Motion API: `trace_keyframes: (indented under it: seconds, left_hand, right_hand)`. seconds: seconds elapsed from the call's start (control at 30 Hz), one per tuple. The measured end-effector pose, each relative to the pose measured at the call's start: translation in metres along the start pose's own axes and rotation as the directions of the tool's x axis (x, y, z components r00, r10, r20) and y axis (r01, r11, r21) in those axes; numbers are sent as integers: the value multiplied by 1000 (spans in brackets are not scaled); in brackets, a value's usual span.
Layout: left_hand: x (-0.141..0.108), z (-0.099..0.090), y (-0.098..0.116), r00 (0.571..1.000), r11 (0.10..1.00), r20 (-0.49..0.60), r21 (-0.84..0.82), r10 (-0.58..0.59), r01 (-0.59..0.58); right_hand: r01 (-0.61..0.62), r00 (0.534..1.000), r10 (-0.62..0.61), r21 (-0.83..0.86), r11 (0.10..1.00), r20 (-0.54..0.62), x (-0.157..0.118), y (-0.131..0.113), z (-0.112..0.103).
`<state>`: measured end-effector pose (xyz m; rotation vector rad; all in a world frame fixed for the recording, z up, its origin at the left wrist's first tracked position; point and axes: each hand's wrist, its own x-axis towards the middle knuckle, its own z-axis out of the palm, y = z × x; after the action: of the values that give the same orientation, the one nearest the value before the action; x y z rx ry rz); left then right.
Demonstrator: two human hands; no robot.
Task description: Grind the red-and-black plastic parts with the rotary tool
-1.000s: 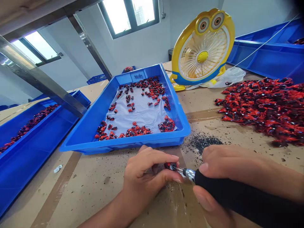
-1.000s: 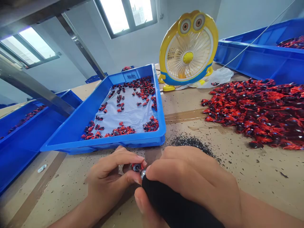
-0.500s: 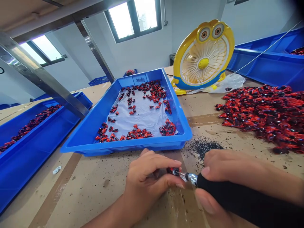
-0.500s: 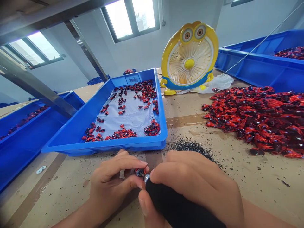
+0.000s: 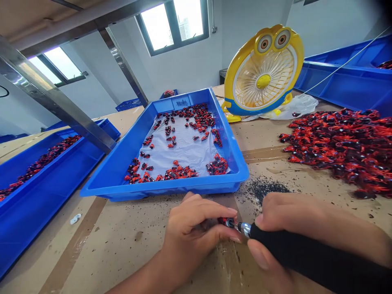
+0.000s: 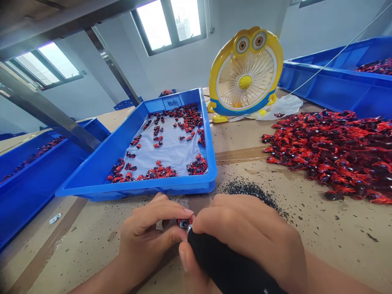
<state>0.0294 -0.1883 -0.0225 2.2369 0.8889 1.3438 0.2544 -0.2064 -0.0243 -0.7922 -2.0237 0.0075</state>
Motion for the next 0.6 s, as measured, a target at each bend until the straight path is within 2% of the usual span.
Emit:
trace_keyframes:
  seconds: [0.17,0.27,0.33,0.47,0.6]
  left_hand:
    - [2,0,2,1000,1000,-7,19,9,-9]
    - [3,0,2,1000,1000,-1,17,-7,7]
    - [3,0,2,1000,1000,-2,20,-3,3]
    - [3,0,2,1000,999,-6,41,26,-26]
    - [3,0,3,1000,999,-15,37,19,-18]
  right_hand:
    - [-80,995,78,-25,996,-63,3,-15,7]
    - [-154,975,148,-21,988,-164,5,-17,10]
    - [-126,979,119,-35,991,-168,7,-15,9]
    - [3,998,-8,-85,996,-58,13,-10,5]
    - [-31,995,22,-86,996,-96,13,-10,2]
